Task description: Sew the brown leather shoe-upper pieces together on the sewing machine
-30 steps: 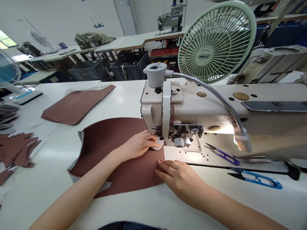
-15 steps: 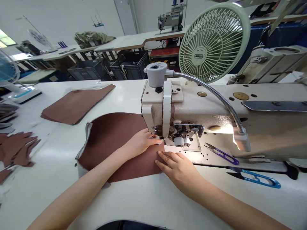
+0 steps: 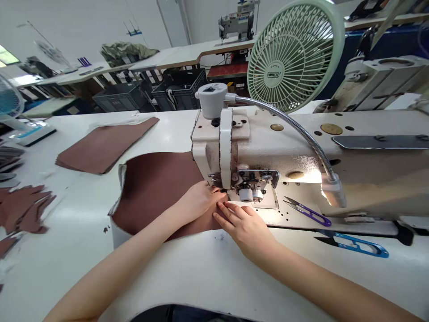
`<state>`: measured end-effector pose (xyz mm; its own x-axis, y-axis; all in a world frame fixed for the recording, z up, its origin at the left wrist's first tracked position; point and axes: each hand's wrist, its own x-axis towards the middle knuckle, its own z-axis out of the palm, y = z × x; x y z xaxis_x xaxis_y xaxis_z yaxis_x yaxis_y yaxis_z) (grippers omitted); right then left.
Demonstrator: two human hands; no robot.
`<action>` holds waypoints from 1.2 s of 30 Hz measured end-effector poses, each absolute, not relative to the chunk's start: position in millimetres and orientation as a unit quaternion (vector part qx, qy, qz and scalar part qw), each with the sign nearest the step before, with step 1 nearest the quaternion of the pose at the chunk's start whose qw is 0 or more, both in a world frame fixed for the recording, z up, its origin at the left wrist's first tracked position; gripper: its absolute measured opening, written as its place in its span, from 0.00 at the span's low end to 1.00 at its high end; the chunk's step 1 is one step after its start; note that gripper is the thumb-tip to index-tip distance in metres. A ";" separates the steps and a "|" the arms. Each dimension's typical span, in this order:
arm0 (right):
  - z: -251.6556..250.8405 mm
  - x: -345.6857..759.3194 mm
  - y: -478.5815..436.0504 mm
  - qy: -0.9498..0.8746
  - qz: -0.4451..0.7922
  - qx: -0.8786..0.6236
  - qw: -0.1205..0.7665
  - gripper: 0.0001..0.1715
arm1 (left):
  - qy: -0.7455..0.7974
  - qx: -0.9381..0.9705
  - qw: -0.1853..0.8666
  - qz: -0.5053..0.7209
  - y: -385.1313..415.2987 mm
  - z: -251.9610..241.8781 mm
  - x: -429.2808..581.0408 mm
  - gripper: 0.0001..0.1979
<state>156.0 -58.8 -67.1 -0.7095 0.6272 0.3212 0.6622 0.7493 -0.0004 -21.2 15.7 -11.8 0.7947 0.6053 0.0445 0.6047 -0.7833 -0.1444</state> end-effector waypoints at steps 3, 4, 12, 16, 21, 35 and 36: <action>-64.6 153.4 -57.0 -0.924 -0.054 -0.351 0.143 0.28 | -0.337 -0.938 0.079 0.017 11.6 -15.7 -14.5 0.09; -64.0 152.3 -56.2 -0.923 -0.056 -0.354 0.143 0.28 | -0.348 -0.935 0.074 0.018 10.4 -18.7 -12.6 0.08; -74.2 147.1 -51.6 -0.907 -0.077 -0.374 0.177 0.25 | -0.401 -0.915 0.034 0.022 3.5 -20.8 -6.6 0.05; -82.9 142.5 -53.2 -0.907 -0.102 -0.366 0.181 0.23 | -0.432 -0.901 0.035 -0.013 -2.3 -10.8 -8.8 0.08; -82.8 134.2 -49.1 -0.898 -0.112 -0.385 0.180 0.21 | -0.469 -0.883 0.014 0.000 -6.1 -17.7 -1.7 0.08; -79.4 136.1 -66.3 -0.900 -0.038 -0.376 0.215 0.23 | -0.486 -0.873 0.025 -0.005 -13.5 -7.7 0.6 0.09; -77.4 135.3 -66.0 -0.899 -0.027 -0.382 0.213 0.23 | -0.484 -0.875 0.021 -0.003 -13.3 -9.3 1.3 0.10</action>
<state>135.3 -66.0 -77.4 -0.6182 0.6748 0.4030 0.6980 0.7071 -0.1134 1.3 -13.3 -9.3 0.5323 0.8462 0.0254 0.8464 -0.5314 -0.0350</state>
